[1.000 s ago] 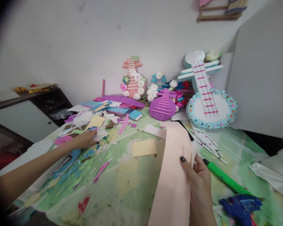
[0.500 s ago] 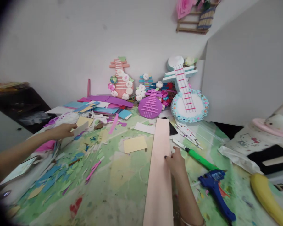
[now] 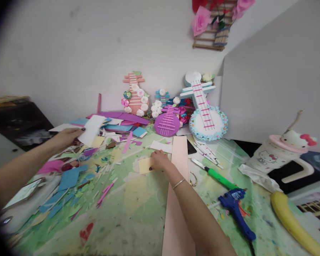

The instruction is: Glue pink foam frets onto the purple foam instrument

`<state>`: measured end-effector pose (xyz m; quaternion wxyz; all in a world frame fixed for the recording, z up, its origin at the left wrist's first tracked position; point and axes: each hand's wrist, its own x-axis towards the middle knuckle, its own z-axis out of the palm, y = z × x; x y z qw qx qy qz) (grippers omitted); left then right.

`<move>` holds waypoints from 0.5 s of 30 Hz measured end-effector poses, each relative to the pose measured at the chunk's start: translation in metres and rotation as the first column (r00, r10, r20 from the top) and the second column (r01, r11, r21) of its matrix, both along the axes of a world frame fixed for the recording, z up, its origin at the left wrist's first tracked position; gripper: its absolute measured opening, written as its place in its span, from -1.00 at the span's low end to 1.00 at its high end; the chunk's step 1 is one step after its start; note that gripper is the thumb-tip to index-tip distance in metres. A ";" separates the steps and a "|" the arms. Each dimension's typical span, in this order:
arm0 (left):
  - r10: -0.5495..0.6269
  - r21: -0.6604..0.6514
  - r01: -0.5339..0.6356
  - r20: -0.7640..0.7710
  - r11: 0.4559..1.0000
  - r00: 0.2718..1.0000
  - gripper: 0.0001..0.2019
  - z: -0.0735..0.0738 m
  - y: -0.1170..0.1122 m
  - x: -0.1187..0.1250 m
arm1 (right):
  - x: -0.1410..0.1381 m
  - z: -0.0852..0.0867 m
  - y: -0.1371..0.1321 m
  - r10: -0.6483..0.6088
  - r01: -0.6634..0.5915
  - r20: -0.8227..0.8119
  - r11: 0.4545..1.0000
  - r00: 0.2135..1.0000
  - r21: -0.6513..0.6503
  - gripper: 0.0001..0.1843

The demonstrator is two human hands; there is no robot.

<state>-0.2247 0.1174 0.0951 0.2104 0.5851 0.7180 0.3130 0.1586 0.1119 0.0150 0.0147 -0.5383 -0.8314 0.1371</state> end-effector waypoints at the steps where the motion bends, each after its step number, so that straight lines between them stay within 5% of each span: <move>1: -0.028 -0.009 0.028 0.011 1.000 1.000 -0.68 -0.005 -0.007 0.011 | -0.003 -0.002 0.003 0.003 -0.002 0.021 1.000 1.000 -0.003 -0.55; 4: -0.128 -0.028 0.128 0.023 0.991 0.992 -0.72 -0.019 -0.032 0.049 | 0.000 0.000 0.007 -0.051 0.052 0.054 0.999 0.997 -0.009 -0.66; 8: -0.309 -0.121 0.298 -0.090 0.947 0.947 -0.79 -0.031 -0.060 0.115 | 0.037 0.012 -0.001 -0.291 0.290 0.013 0.957 0.957 0.022 -0.68; 12: -0.391 -0.198 0.353 -0.210 0.915 0.896 -0.85 -0.052 -0.071 0.188 | 0.089 0.010 -0.022 -0.585 0.588 -0.062 0.805 0.809 0.080 -0.61; 15: -0.447 -0.236 0.394 -0.243 0.888 0.861 -0.84 -0.072 -0.070 0.230 | 0.110 -0.008 -0.040 -0.681 0.691 -0.121 0.719 0.722 0.073 -0.62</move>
